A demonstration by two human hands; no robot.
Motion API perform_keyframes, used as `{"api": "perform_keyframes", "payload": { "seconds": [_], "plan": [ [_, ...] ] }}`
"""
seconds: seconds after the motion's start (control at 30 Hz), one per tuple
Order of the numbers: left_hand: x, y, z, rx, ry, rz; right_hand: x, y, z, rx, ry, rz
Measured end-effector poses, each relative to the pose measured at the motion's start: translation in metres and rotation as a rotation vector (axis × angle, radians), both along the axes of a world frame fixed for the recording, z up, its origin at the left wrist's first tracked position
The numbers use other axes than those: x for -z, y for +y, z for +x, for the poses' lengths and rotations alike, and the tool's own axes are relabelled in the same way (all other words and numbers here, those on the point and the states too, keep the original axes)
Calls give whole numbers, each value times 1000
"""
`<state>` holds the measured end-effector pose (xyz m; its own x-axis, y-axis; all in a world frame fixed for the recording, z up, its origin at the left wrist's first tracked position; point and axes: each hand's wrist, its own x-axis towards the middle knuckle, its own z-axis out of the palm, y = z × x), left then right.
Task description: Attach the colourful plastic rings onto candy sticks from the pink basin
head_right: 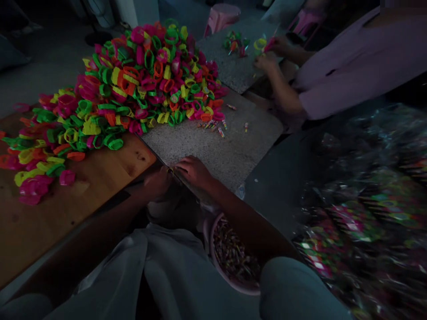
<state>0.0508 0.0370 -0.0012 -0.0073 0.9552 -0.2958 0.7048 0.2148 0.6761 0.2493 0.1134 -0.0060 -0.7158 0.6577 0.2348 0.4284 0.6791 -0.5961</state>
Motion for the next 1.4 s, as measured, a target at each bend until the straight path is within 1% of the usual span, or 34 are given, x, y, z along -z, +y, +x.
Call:
{"api": "perform_keyframes", "payload": {
  "seconds": [0.1, 0.17, 0.23, 0.33, 0.47, 0.53, 0.67, 0.8, 0.9, 1.0, 1.1, 1.2, 1.27, 1.33, 1.4],
  "plan": [
    [-5, 5, 1, 50, 149, -66, 0, 4, 0, -36, -13, 29],
    [-9, 8, -1, 81, 208, -101, 0, 5, 0, -44, -16, 33],
    [-13, 11, -2, 106, 204, -111, 1, 6, -1, -51, -18, 40],
    [-17, 13, -1, 92, 175, -114, 3, 7, -2, -51, -9, 49],
    [-20, 14, -1, 102, 198, -152, 8, 10, -3, -55, 10, 37],
    [-19, 14, -2, 98, 172, -152, 9, 13, -3, -68, 16, 34],
    [-11, 15, -5, 38, 75, -97, 5, 18, -3, -132, -24, 40],
    [-6, 18, -6, 92, 57, -84, -1, 20, -6, -176, -98, 106],
    [-6, 18, -5, 109, 100, -84, -4, 19, -8, -191, -182, 189],
    [-5, 18, -6, 119, 136, -76, -9, 18, -10, -221, -230, 226],
    [-2, 20, -8, 150, 121, -66, -15, 16, -15, -253, -308, 278],
    [3, 21, -11, 172, 104, -46, -17, 13, -19, -251, -377, 320],
    [4, 18, -12, 144, 83, -33, -14, 10, -19, -229, -358, 309],
    [4, 13, -11, 68, 56, -17, -10, 6, -16, -183, -300, 282],
    [3, 7, -10, -4, 79, -3, -4, 2, -10, -112, -242, 264]
  ]
}}
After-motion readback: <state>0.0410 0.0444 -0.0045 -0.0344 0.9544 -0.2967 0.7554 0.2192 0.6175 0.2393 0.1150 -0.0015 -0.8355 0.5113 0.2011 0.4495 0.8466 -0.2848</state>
